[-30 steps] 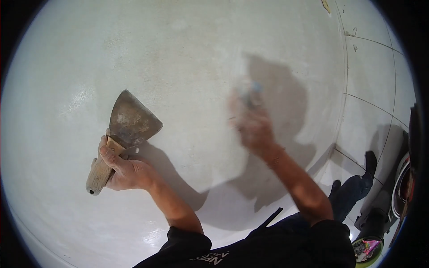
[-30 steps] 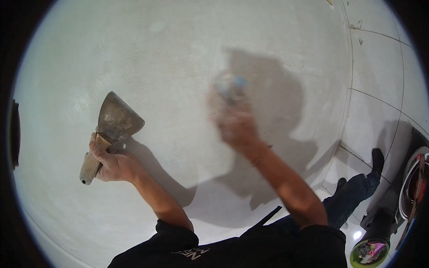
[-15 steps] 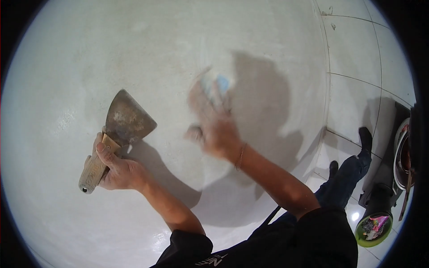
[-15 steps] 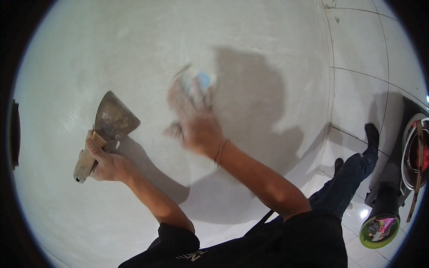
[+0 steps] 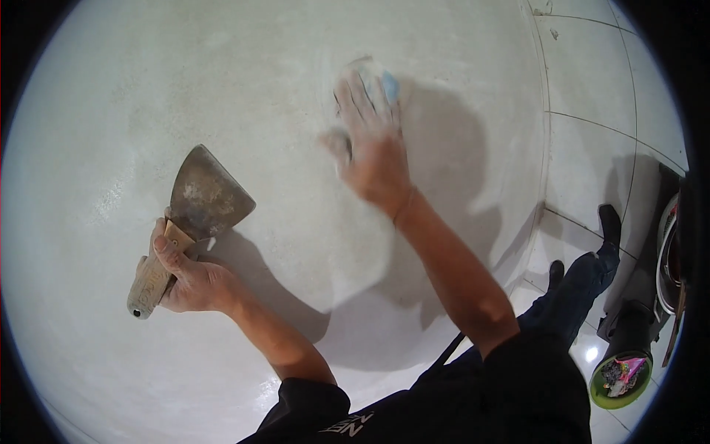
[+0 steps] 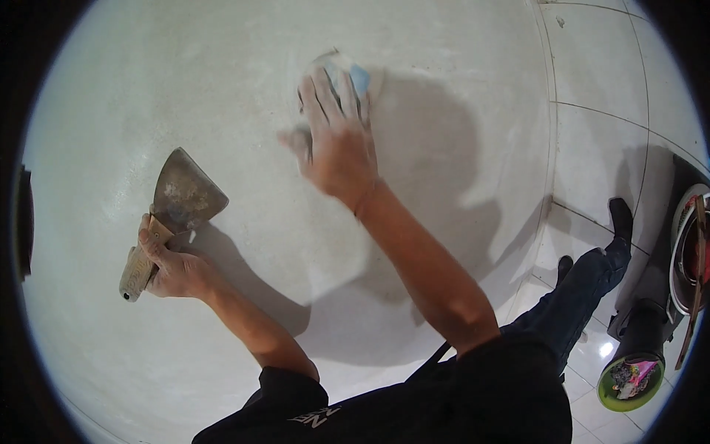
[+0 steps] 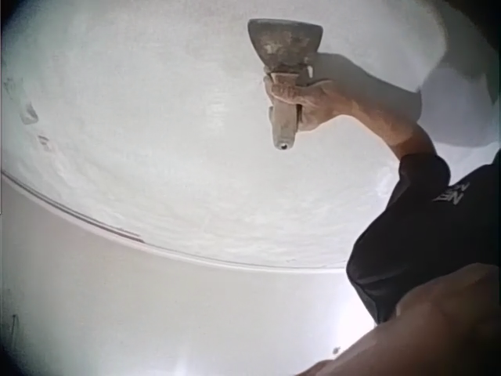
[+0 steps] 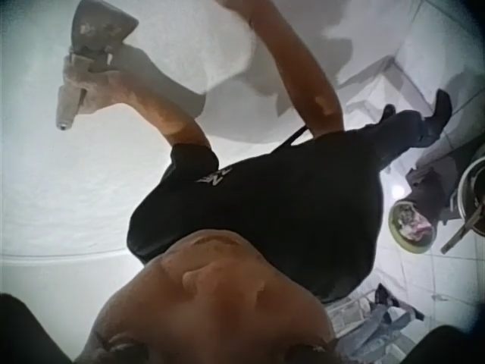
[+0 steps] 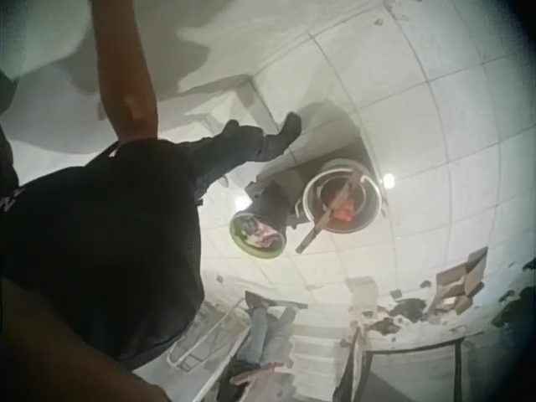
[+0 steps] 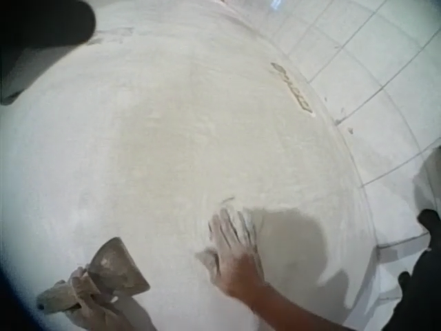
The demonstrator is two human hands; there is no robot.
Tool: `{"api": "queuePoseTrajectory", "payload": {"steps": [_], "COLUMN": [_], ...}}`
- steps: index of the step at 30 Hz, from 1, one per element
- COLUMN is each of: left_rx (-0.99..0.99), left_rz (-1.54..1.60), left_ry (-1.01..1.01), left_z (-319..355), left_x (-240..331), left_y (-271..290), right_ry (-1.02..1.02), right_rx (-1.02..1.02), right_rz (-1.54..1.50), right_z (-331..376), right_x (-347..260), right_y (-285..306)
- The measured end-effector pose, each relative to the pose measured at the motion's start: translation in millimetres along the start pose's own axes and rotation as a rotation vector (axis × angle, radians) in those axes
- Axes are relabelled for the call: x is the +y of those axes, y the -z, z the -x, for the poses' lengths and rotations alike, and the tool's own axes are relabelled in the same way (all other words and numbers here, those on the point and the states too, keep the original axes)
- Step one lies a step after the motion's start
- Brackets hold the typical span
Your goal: The person sands a wall with sandpaper and a scraper tool.
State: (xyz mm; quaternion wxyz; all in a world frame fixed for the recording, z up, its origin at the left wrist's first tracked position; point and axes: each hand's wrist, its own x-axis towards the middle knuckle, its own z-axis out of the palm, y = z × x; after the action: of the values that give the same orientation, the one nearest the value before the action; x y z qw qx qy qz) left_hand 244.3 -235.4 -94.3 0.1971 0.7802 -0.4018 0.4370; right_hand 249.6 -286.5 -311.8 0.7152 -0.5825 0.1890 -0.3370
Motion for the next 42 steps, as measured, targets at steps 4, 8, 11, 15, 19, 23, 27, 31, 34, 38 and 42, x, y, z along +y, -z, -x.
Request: {"api": "queuePoseTrajectory", "payload": {"steps": [4, 8, 11, 15, 19, 23, 27, 31, 34, 38, 42], "left_rx": [-0.021, -0.047, 0.033, 0.051, 0.014, -0.012, 0.009, -0.005, -0.007, 0.0, 0.02], "left_rz": [0.01, -0.027, 0.03, 0.005, -0.083, -0.053, -0.007, -0.061, -0.025, -0.01, 0.01], "left_ry": [0.026, 0.024, 0.038, 0.047, 0.004, 0.014, -0.002, -0.033, -0.023, -0.047, 0.013], "left_z": [-1, 1, 2, -1, 1, 2, 1, -1, 2, -1, 2], "left_x": [-3, 3, 3, 7, 1, 4, 5, 3, 12, 6, 6], "left_y": [8, 0, -1, 2, 2, 2, 1, 6, -2, 1, -3], "right_ry": [-0.045, -0.068, -0.036, -0.064, -0.107, -0.119, -0.117, -0.116, -0.129, -0.116, -0.074], "right_rx": [-0.047, -0.036, 0.016, -0.08, 0.055, -0.031, 0.003, -0.018, 0.009, -0.032, -0.02], "right_rz": [0.133, 0.106, 0.104, 0.085, 0.125, 0.182, 0.183, 0.172, 0.134, 0.144, 0.169], "right_z": [69, 12, 33, 43, 17, 44, 24, 48, 26, 43, 43], "right_x": [-11, -3, -8, -14, -2, -6, 1, -3, 1, -2, -3], "right_y": [-12, -1, -5, -2, 5, -10, -2, -6, 3, 2, -3]}}
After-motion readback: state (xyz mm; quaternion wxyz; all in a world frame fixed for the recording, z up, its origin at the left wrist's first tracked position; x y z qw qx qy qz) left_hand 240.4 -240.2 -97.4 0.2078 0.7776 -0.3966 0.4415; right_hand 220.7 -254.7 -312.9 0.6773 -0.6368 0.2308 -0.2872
